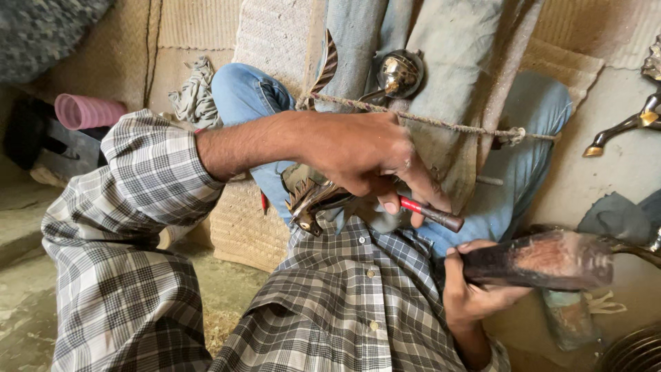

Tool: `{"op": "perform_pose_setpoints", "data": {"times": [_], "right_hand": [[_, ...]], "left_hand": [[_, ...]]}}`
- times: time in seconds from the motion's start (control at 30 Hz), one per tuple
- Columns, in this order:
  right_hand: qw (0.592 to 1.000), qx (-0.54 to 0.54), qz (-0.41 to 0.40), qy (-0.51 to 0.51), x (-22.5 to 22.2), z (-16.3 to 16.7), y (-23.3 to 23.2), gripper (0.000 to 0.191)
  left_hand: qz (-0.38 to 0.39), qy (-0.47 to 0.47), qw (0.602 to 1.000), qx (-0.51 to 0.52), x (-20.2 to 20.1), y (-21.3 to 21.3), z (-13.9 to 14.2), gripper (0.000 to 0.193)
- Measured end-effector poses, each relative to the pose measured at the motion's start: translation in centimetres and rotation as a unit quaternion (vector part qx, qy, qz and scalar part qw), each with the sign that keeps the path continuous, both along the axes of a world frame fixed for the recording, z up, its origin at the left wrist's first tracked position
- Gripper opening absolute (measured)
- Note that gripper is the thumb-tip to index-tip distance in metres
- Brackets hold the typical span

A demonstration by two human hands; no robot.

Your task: The person sits cross-legged on the floor and uses a hammer and chisel to shape a small metal object. They repeatedly strike the chisel with the hammer while holding the object steady on a cloth-covered surface.

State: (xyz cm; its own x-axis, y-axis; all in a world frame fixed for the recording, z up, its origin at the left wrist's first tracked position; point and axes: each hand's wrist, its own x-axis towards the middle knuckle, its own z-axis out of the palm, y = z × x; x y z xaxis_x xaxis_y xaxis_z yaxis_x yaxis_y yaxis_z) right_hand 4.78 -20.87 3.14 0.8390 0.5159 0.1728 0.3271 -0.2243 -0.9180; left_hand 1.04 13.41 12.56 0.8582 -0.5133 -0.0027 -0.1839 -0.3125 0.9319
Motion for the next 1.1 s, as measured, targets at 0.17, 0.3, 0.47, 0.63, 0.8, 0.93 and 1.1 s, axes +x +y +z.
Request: {"op": "perform_pose_setpoints", "data": {"times": [0.17, 0.3, 0.47, 0.63, 0.8, 0.93, 1.1], "right_hand": [[0.988, 0.104, 0.010, 0.112, -0.9, 0.0, 0.3, 0.061], [0.997, 0.051, 0.004, 0.065, -1.0, 0.3, 0.7, 0.069], [0.991, 0.126, -0.043, 0.029, -0.6, 0.8, 1.0, 0.053], [0.994, 0.102, -0.026, -0.042, 0.2, 0.9, 0.8, 0.039], [0.972, -0.055, 0.025, -0.227, 1.0, 0.1, -0.3, 0.037], [0.956, -0.047, 0.035, -0.286, 1.1, -1.1, -1.4, 0.028], [0.981, -0.050, 0.060, -0.176, 0.8, -3.4, -4.7, 0.020]], "left_hand": [[-0.034, -0.009, 0.999, -0.029, 0.4, 0.1, -0.1, 0.052], [-0.079, 0.015, 0.996, -0.029, 0.7, 0.5, 0.0, 0.050], [-0.089, 0.000, 0.996, -0.019, 0.7, 0.7, 0.2, 0.053], [-0.104, 0.029, 0.993, -0.042, 0.7, 0.7, 0.6, 0.054], [-0.134, 0.029, 0.989, -0.060, 1.2, 1.0, 1.3, 0.055], [-0.166, 0.071, 0.983, -0.028, 1.5, 0.8, 1.7, 0.054], [-0.213, 0.022, 0.971, -0.110, 1.9, 1.0, 1.4, 0.054]]}}
